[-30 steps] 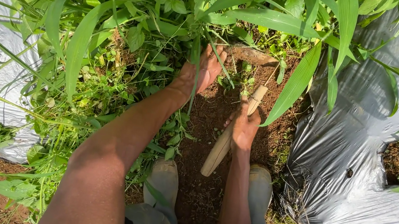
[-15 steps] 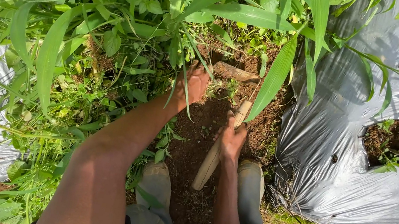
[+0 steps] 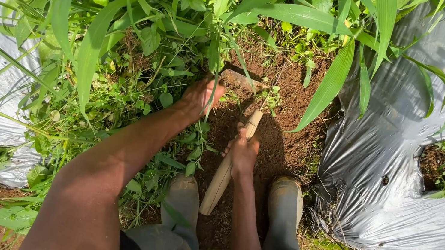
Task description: The person sits cross-legged on the ground and uses a small hand hoe to loosen soil and remove weeds from around plants. They repeatedly dig into the soil, pull out weeds by hand, and clear the area around the base of the plants.
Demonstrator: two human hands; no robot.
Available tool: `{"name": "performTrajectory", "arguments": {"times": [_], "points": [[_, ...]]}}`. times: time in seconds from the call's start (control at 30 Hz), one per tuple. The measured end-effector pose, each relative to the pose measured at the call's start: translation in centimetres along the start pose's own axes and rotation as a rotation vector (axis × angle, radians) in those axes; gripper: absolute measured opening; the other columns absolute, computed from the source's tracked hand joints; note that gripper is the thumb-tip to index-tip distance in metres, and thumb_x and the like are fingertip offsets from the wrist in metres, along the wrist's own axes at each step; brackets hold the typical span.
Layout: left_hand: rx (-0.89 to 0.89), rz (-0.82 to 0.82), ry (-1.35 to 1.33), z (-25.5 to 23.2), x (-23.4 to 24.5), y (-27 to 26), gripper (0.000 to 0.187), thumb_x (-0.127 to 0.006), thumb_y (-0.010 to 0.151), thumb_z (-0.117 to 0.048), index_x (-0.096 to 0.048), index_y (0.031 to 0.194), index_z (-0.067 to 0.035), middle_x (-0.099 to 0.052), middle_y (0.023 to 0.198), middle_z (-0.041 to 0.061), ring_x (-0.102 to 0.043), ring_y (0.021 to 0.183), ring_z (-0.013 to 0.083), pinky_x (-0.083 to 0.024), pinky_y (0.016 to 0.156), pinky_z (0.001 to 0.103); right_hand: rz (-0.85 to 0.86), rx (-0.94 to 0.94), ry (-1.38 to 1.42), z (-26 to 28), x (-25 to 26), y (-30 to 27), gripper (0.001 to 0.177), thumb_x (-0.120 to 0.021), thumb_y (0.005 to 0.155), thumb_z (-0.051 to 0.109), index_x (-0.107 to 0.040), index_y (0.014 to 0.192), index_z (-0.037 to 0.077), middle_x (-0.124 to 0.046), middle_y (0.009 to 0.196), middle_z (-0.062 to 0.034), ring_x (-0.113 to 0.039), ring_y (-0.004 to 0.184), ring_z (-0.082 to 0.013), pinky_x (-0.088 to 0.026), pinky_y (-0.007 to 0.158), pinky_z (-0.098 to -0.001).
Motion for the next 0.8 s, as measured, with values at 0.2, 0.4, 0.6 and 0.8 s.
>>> {"name": "performTrajectory", "arguments": {"times": [0.2,0.4,0.6,0.8], "points": [[0.003,-0.032,-0.133,-0.5,5.2,-4.3,0.013,-0.057,0.102,-0.007,-0.061,0.115,-0.003,-0.065,0.097,0.015,-0.065,0.087,0.0275,-0.059,0.075,0.038,-0.086,0.267,0.074,3.7,-0.1,3.8,0.042,-0.052,0.109,0.037,-0.053,0.111,-0.005,-0.061,0.062,-0.0087,-0.059,0.044,-0.0154,-0.056,0.042,-0.0306],[-0.083,-0.073,-0.182,-1.5,7.6,-7.0,0.019,-0.057,0.102,-0.012,-0.066,0.096,0.004,-0.066,0.090,0.024,-0.068,0.087,0.0385,-0.056,0.078,0.046,0.409,0.274,0.394,-2.0,-1.7,5.2,0.031,-0.052,0.106,0.029,-0.055,0.102,-0.002,-0.063,0.066,-0.0151,-0.066,0.052,-0.0269,-0.062,0.056,-0.0433],[0.126,0.004,-0.199,-2.2,7.2,-5.9,0.033,-0.046,0.095,-0.008,-0.062,0.066,-0.003,-0.067,0.072,0.020,-0.068,0.076,0.0391,-0.056,0.077,0.048,-0.012,0.163,0.019,1.3,0.3,0.8,0.042,-0.058,0.105,0.040,-0.057,0.094,0.000,-0.061,0.057,-0.0135,-0.061,0.044,-0.0202,-0.057,0.042,-0.0356],[0.296,-0.028,-0.349,-2.5,6.0,-5.8,0.037,-0.047,0.093,-0.010,-0.070,0.120,0.000,-0.057,0.141,0.025,-0.054,0.131,0.0446,-0.051,0.100,0.050,0.012,0.294,0.046,0.4,-2.0,4.3,0.041,-0.054,0.109,0.038,-0.058,0.105,-0.003,-0.062,0.063,-0.0109,-0.061,0.047,-0.0175,-0.058,0.043,-0.0316]]}}
Point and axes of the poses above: each hand's wrist, its own y-axis towards the middle knuckle, its own x-axis out of the back of the hand, z = x × y, the point moved 1 cm from there along y, towards the middle knuckle
